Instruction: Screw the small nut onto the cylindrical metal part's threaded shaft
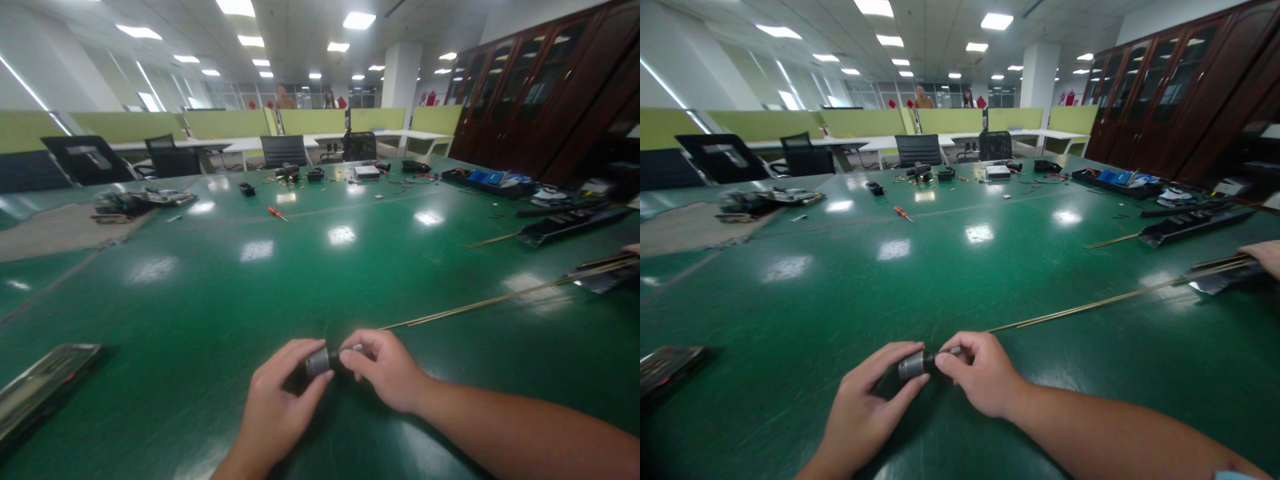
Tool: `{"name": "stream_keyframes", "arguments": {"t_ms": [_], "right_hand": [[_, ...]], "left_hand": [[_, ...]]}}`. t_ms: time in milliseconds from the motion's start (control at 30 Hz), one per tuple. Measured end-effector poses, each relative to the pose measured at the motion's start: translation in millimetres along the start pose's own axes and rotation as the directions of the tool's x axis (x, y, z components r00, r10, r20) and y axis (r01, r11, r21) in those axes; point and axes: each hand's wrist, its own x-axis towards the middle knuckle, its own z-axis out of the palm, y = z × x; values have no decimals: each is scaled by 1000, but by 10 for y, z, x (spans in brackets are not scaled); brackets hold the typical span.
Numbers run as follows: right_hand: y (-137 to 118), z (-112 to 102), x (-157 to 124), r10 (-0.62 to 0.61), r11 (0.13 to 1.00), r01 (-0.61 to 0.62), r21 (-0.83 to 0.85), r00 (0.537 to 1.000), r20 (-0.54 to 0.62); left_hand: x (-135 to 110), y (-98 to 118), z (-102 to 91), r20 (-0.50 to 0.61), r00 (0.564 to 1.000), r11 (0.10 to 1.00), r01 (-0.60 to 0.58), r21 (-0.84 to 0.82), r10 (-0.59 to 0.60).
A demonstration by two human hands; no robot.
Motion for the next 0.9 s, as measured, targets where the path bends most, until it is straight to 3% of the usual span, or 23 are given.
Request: {"name": "stream_keyframes", "arguments": {"t_ms": [900], "right_hand": [[-4,-2,-7,-14,1000,15,27,1000,-22]], "left_hand": [[29,6,-13,-16,1000,1000,14,-12,-14]]}}
